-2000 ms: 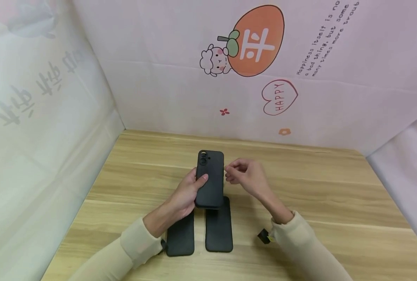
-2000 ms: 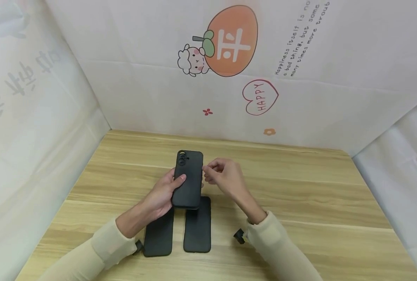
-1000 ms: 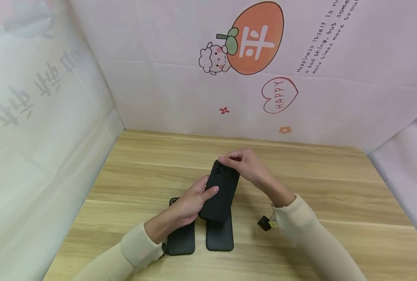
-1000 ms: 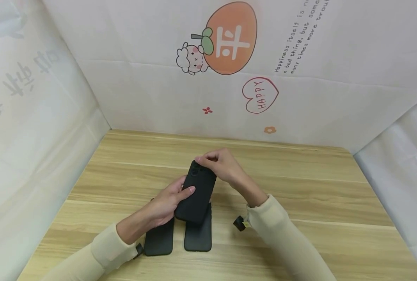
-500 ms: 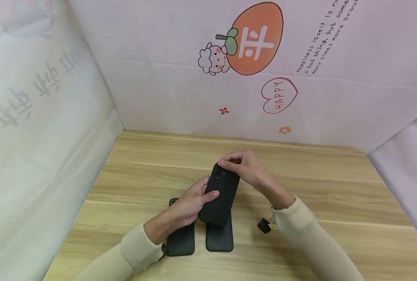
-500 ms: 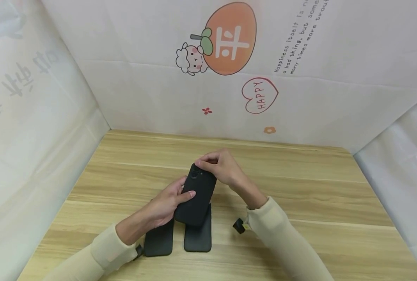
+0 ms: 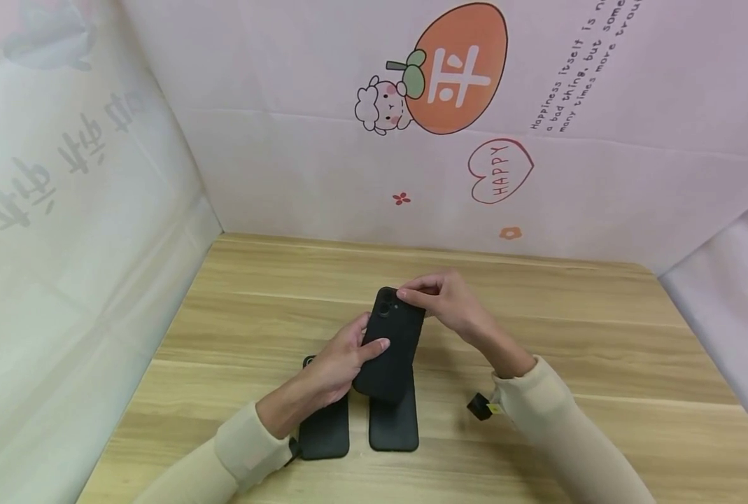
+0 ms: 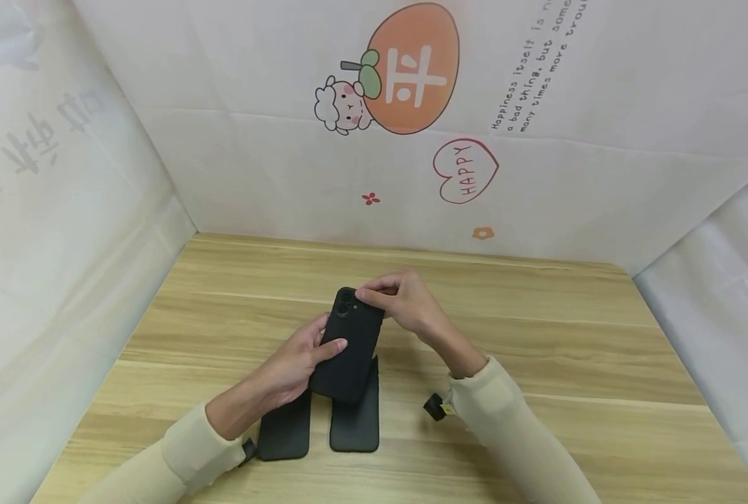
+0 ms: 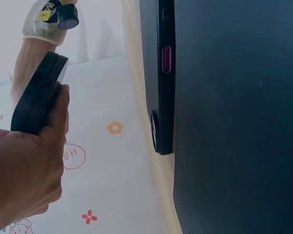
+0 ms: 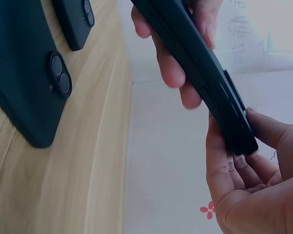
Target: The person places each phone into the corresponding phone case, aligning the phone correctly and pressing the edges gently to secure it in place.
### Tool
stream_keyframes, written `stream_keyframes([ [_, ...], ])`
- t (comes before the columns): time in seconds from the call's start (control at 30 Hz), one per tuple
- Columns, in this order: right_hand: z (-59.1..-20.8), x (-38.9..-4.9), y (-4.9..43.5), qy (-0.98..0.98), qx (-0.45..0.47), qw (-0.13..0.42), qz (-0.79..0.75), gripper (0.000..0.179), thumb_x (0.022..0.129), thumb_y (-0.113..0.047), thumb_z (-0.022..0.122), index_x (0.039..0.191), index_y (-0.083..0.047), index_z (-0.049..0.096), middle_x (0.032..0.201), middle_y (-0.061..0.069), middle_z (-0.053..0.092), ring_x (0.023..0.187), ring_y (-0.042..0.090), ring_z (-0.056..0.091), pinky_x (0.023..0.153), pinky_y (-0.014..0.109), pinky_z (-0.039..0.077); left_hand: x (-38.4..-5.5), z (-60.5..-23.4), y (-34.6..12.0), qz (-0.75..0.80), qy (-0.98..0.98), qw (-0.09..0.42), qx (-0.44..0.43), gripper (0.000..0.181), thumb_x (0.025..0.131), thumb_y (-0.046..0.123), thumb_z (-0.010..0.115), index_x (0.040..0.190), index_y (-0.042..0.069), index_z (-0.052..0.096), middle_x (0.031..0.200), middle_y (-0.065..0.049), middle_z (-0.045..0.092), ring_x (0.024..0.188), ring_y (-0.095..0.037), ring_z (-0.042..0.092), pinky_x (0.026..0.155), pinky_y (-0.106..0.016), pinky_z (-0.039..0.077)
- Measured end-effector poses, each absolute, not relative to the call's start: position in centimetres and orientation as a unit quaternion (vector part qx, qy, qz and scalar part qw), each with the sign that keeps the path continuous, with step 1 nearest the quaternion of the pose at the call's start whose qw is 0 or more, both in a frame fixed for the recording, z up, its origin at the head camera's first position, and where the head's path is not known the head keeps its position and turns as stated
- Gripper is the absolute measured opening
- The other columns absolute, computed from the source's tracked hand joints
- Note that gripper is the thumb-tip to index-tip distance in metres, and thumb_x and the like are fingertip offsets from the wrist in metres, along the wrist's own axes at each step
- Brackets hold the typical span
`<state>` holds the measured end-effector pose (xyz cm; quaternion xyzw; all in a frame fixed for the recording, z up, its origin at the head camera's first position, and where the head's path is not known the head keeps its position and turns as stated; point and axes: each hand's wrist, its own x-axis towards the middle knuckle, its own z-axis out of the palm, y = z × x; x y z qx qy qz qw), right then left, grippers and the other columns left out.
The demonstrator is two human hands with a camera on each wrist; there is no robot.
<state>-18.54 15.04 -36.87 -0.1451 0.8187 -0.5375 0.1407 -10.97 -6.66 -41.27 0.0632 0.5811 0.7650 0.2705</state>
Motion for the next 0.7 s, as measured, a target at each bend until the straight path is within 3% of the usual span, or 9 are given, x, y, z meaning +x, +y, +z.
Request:
stream_keyframes([
  [0.4,-37.22,-18.5,15.65,0.77,-0.1,0.19,-0.6,0.03,0.096,-0.01,0.079,0.116,0.012,0.073,0.1,0.018,0.08,0.082,0.024,0.079,0.08,0.041,0.065,-11.07,-41.21,-7.21,0.774,0.576,0.256,0.055,0.051,0.112,0.005,0.05,0.16,0.005,0.033,0.143,-0.024,0.062,0.124,-0.031,0.068,0.102,-0.046,0.058],
  [0.7,-37.3,-18.3,15.89,0.756,-0.107,0.178,-0.621,0.024,0.097,-0.005,0.077,0.111,0.015,0.072,0.093,0.015,0.08,0.079,0.02,0.079,0.077,0.04,0.066,-10.87,-40.81,-7.03,0.779,0.568,0.261,0.052,0.05,0.112,0.005,0.05,0.159,0.006,0.035,0.144,-0.022,0.062,0.125,-0.03,0.067,0.102,-0.046,0.058],
])
